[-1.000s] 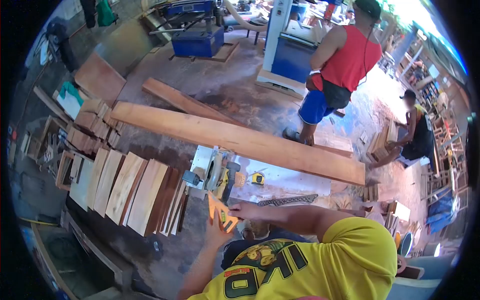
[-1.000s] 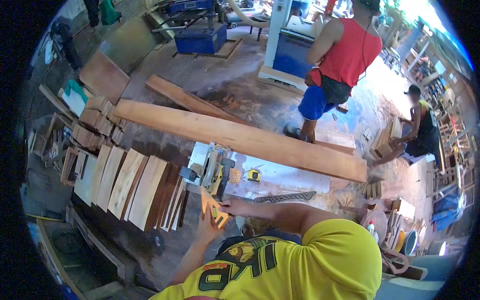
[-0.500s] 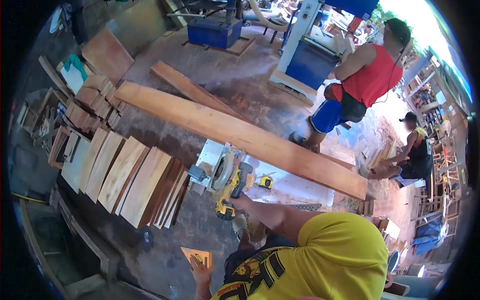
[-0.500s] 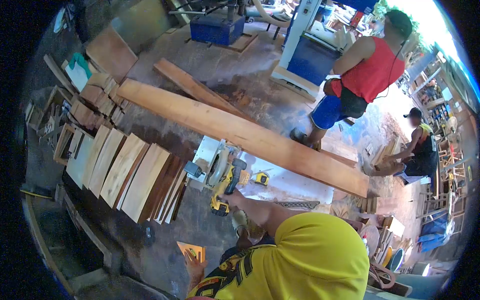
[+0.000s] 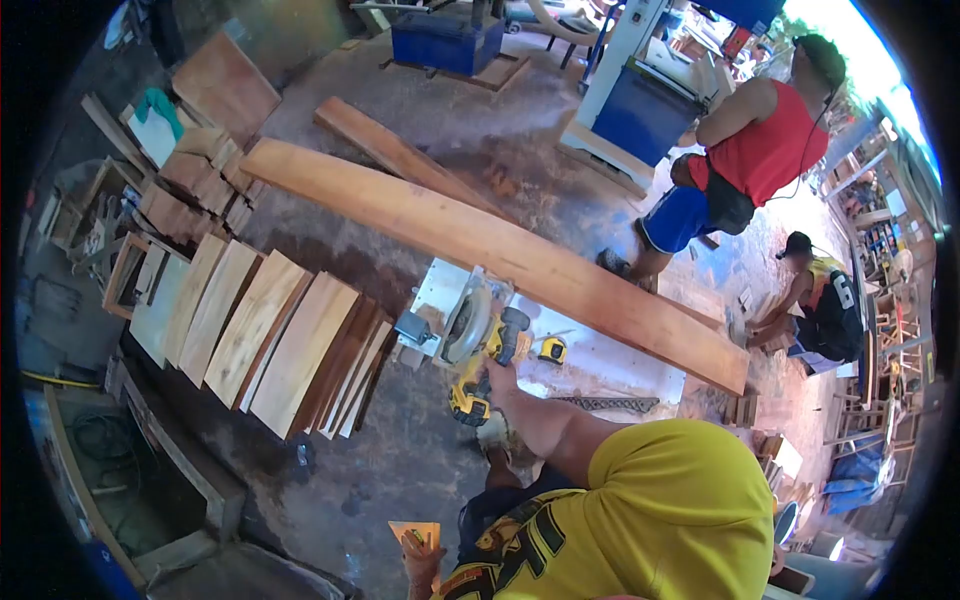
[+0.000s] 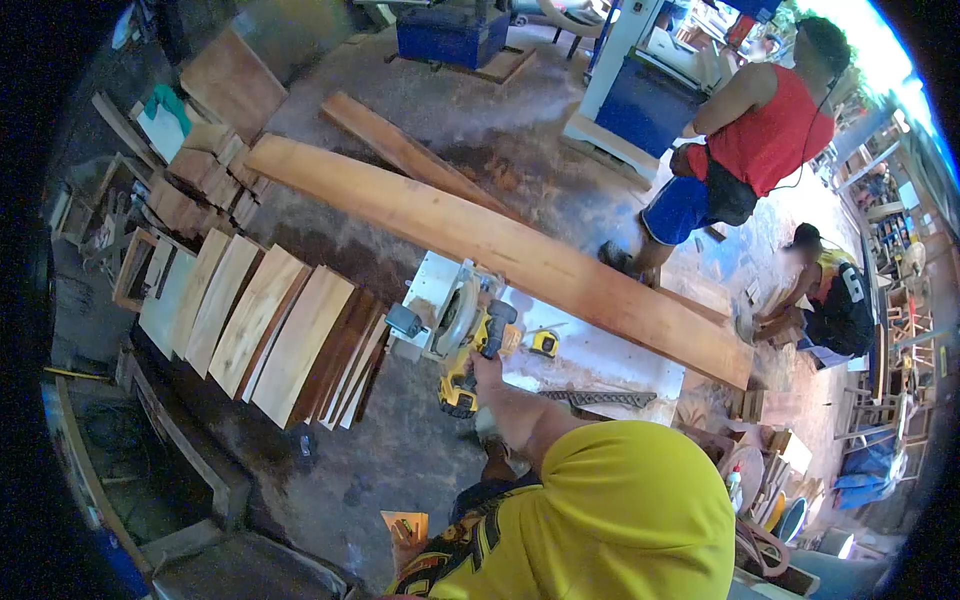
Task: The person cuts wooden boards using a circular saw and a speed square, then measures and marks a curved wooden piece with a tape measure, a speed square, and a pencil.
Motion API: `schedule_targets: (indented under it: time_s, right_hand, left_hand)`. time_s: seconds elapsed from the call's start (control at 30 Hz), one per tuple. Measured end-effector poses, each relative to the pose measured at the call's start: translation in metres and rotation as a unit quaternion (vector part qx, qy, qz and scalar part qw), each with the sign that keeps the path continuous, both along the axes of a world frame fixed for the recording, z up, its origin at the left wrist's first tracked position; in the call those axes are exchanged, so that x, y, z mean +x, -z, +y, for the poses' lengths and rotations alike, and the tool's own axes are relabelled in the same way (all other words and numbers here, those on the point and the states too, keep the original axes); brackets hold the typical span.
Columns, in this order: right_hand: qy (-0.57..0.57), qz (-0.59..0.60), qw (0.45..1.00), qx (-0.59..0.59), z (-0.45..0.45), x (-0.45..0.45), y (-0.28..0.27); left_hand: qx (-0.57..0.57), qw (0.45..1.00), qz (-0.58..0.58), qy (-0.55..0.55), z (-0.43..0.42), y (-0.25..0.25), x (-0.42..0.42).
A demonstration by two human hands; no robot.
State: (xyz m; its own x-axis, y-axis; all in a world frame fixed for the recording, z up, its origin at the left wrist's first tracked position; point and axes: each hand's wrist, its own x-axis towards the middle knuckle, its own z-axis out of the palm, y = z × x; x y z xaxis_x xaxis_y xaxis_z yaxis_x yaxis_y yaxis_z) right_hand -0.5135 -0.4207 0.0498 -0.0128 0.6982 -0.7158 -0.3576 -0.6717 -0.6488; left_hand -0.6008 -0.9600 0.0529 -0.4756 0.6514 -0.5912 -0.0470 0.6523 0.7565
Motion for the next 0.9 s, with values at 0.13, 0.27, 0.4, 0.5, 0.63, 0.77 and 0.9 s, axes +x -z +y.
schedule_targets:
  time_s: [0.13,0.27,0.4,0.5,0.63,0.77,0.9]
  right_hand:
    - [-0.005,0.020,1.000,-0.016,0.016,0.003,-0.048]
    - [-0.040,0.047,0.997,-0.039,0.015,0.035,-0.095]
    - [-0.100,0.035,0.993,-0.051,-0.009,0.111,-0.126]
    - [-0.151,-0.100,0.983,0.003,-0.021,0.165,-0.176]
    - [-0.233,-0.247,0.939,0.053,-0.039,0.246,-0.212]
    - [-0.244,-0.311,0.913,0.104,-0.087,0.308,-0.253]
    - [-0.282,-0.410,0.866,0.040,-0.148,0.360,-0.275]
  left_hand:
    - [0.081,0.943,-0.220,-0.237,0.058,-0.051,-0.006]
    - [0.077,0.997,0.028,0.015,0.077,-0.022,-0.035]
    - [-0.069,0.912,0.273,0.298,0.132,-0.008,-0.064]
    - [-0.016,0.921,0.258,0.292,0.178,0.016,-0.073]
    - [-0.058,0.978,0.084,0.183,0.275,-0.032,-0.071]
    - [-0.034,0.941,0.140,0.306,0.334,-0.047,-0.068]
    - [-0.110,0.921,0.139,0.346,0.394,-0.105,-0.053]
